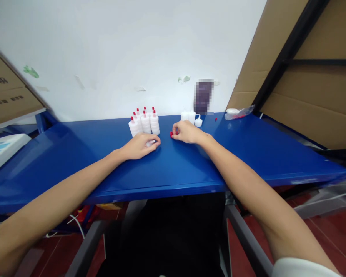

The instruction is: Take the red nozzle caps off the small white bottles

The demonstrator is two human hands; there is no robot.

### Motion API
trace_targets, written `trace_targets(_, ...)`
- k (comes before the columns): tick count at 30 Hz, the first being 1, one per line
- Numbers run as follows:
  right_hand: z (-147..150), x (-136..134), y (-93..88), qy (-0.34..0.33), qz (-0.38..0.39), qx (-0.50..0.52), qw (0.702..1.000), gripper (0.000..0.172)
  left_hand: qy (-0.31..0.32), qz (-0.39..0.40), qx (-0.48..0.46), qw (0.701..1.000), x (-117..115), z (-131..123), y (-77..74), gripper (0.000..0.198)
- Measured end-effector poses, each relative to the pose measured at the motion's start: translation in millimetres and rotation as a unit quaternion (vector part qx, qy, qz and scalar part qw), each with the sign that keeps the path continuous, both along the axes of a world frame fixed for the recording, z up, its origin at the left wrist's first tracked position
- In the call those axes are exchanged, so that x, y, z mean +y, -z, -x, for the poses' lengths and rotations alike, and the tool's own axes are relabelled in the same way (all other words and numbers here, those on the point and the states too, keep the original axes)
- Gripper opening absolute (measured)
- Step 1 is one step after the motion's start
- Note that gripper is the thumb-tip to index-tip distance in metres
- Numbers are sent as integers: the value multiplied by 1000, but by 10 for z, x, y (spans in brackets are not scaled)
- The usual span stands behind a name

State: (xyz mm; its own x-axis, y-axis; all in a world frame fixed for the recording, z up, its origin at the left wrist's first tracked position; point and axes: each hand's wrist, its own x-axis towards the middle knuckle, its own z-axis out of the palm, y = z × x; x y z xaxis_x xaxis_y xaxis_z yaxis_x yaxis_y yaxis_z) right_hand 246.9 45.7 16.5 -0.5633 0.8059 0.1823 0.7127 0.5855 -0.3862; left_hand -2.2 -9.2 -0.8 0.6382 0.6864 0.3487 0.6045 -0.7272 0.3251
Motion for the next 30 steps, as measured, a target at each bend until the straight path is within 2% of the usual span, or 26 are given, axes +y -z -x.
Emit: trace_targets(30,-23,43,45,-26,-18,3,999,9,5,0,-3,1000,-3,-10,-4,24)
